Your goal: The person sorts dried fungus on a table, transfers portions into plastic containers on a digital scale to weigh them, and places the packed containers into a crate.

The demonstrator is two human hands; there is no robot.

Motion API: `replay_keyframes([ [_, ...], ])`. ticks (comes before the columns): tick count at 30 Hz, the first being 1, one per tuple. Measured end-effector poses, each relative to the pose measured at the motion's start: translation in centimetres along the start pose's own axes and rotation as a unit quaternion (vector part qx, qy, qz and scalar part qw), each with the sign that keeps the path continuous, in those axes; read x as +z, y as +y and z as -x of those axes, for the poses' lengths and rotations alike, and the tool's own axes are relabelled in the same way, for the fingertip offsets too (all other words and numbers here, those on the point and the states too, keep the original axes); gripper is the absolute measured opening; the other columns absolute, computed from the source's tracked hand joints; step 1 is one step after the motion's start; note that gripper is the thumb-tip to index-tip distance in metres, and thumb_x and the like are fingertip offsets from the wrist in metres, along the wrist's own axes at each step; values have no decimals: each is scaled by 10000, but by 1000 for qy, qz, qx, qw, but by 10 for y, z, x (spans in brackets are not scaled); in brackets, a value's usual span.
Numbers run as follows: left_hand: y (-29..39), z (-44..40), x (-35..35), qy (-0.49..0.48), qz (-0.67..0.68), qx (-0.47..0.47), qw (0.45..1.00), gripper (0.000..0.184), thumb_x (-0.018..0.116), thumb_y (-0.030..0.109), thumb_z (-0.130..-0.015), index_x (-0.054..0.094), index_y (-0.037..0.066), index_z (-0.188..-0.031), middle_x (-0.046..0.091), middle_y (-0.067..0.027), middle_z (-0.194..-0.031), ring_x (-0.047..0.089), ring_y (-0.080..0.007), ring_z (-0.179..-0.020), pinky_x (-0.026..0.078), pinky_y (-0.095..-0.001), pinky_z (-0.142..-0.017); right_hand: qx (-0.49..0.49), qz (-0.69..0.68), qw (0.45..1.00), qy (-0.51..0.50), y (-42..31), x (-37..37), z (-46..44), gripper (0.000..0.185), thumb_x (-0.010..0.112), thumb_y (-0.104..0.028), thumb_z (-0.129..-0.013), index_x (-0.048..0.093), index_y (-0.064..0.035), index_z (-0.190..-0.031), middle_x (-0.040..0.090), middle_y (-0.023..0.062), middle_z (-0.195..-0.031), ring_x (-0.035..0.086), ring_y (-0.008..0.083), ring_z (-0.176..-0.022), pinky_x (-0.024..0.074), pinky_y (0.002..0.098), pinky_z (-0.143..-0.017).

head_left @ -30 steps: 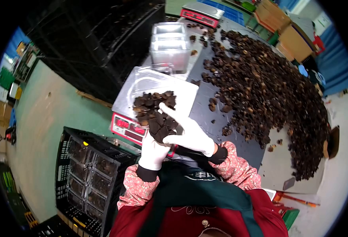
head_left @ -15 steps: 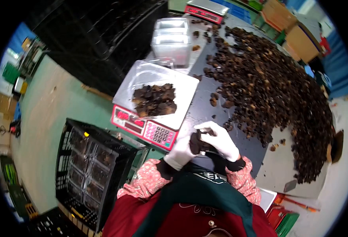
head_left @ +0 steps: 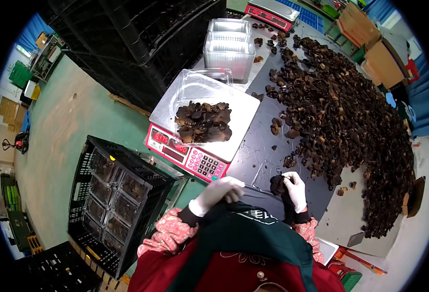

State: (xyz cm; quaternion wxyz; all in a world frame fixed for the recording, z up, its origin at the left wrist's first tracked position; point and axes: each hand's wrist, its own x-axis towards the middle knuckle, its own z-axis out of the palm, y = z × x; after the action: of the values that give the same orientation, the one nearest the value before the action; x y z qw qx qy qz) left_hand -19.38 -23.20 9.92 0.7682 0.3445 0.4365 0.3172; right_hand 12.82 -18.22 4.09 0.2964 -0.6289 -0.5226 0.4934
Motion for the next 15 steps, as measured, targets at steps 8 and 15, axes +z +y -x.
replay_keyframes([
  [8, 45, 49, -79, 511, 3, 283, 812, 324, 421, 206, -1047, 644, 31, -890, 540, 29, -643, 420, -24, -527, 321, -195, -508, -245, 129, 959, 61, -87, 16, -40, 202, 667, -117, -888, 684, -28, -1069, 675, 125, -1046, 650, 255, -996, 495, 325, -895],
  [15, 53, 9, -110, 516, -383, 297, 707, 365, 485, 179, -1002, 582, 119, -1348, 684, -175, -896, 629, -259, -652, 507, -370, -646, -345, 148, 922, 98, -176, 128, -178, 363, 600, -243, -943, 626, -5, -1217, 669, 193, -1164, 652, 309, -1076, 497, 354, -928],
])
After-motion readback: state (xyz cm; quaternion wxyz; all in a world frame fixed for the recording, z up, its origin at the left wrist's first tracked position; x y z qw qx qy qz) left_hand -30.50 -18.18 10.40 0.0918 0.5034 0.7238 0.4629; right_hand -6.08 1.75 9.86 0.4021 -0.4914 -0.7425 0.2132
